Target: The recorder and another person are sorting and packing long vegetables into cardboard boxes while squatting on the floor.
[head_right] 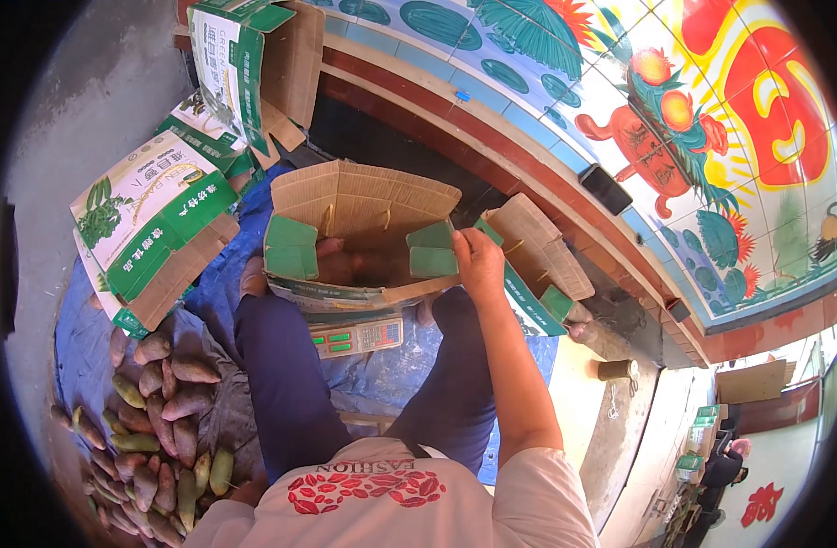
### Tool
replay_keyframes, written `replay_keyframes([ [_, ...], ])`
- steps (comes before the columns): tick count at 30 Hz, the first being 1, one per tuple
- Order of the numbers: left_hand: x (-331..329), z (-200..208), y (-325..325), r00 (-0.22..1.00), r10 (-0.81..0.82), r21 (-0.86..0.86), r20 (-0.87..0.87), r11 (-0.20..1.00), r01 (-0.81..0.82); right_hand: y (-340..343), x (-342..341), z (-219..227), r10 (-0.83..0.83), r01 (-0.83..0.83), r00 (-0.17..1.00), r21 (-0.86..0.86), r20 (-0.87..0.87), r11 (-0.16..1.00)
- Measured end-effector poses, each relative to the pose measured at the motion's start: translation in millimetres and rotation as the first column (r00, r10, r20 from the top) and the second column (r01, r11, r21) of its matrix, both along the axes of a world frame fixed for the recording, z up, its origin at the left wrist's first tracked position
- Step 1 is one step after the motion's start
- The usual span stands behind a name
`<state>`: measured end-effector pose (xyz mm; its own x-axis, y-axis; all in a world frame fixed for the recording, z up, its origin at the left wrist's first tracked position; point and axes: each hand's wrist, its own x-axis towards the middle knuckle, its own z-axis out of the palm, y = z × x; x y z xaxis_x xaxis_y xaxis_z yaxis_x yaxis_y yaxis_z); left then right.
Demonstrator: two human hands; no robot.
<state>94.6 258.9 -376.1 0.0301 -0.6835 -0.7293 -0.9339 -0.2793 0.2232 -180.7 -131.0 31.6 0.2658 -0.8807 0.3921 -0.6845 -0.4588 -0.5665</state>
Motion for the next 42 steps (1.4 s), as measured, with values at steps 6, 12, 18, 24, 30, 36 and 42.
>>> replay_keyframes([
  [6,7.5,5.7,-10.6,0.999,-0.033,0.025,0.002,0.999,0.033,1.2,1.4,6.8,0.001,-0.001,1.0,-0.041,-0.01,0.999],
  [12,26.4,16.1,-15.6,0.997,-0.075,0.065,0.024,0.995,0.073,4.2,6.6,7.9,0.002,-0.001,0.999,-0.048,0.034,0.999],
  [18,50.4,30.1,8.3,0.996,-0.066,0.149,0.055,0.987,0.058,-0.2,3.2,2.9,0.004,-0.002,0.999,-0.041,0.053,0.999],
  [24,54.5,48.5,97.6,0.997,0.047,0.29,0.063,0.955,-0.063,-5.6,1.1,4.5,0.029,-0.024,0.996,-0.065,0.086,0.998],
  [30,52.5,179.3,41.4,0.836,0.519,0.248,0.178,0.799,-0.549,-11.6,-33.0,-0.8,0.032,-0.035,0.989,0.015,0.141,0.999],
  [36,56.6,184.0,65.4,0.713,0.677,0.219,0.184,0.679,-0.701,-29.2,-39.2,-12.5,0.142,-0.143,0.99,0.043,0.025,0.989],
  [42,52.9,159.7,92.1,0.415,0.907,-0.188,0.07,0.421,-0.887,-23.3,-36.2,-5.9,0.101,-0.101,0.995,0.014,-0.018,0.995],
])
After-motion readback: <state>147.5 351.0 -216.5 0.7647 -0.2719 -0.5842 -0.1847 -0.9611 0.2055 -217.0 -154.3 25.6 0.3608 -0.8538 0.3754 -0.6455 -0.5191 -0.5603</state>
